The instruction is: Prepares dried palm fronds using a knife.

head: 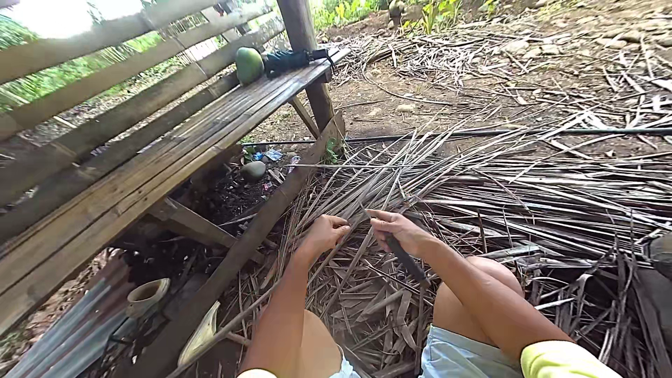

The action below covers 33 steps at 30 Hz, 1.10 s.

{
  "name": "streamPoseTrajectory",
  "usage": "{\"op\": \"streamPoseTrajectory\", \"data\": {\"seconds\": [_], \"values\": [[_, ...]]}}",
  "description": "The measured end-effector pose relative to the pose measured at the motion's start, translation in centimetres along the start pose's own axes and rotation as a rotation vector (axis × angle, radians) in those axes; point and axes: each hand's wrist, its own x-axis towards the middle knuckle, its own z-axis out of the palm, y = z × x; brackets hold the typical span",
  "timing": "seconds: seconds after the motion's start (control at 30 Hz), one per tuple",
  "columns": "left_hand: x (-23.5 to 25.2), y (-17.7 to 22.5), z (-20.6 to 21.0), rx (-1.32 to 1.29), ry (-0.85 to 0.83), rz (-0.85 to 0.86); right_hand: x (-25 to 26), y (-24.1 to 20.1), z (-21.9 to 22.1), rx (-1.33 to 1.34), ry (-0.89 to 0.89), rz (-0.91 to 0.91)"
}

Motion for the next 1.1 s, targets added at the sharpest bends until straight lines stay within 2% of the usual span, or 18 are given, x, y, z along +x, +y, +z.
{"op": "streamPoseTrajectory", "data": {"seconds": [0.1,0.3,0.4,0.5,0.67,0.77,1.1], "values": [[0.1,0.4,0.6,0.01,-0.105,0.01,0.6,0.0,0.7,0.107,0.075,-0.031],[-1.3,-1.3,-2.2,0.021,-0.167,-0.11,0.8,-1.9,-4.2,0.203,0.323,-0.232],[-1.3,-2.0,-2.6,0.017,-0.136,-0.115,0.5,-2.1,-5.1,0.202,0.399,-0.266],[-1.1,-1.4,-1.9,0.011,-0.02,-0.072,-0.2,-1.4,-3.0,0.084,0.331,-0.22],[0.7,-0.2,-0.6,0.136,0.113,0.01,-0.5,0.8,2.2,-0.115,0.027,-0.104],[1.1,0.4,0.2,0.195,0.176,0.052,0.0,1.3,3.5,-0.159,-0.068,-0.068],[1.6,0.1,1.7,0.343,0.225,0.1,0.7,2.0,3.7,-0.178,0.028,-0.102]]}}
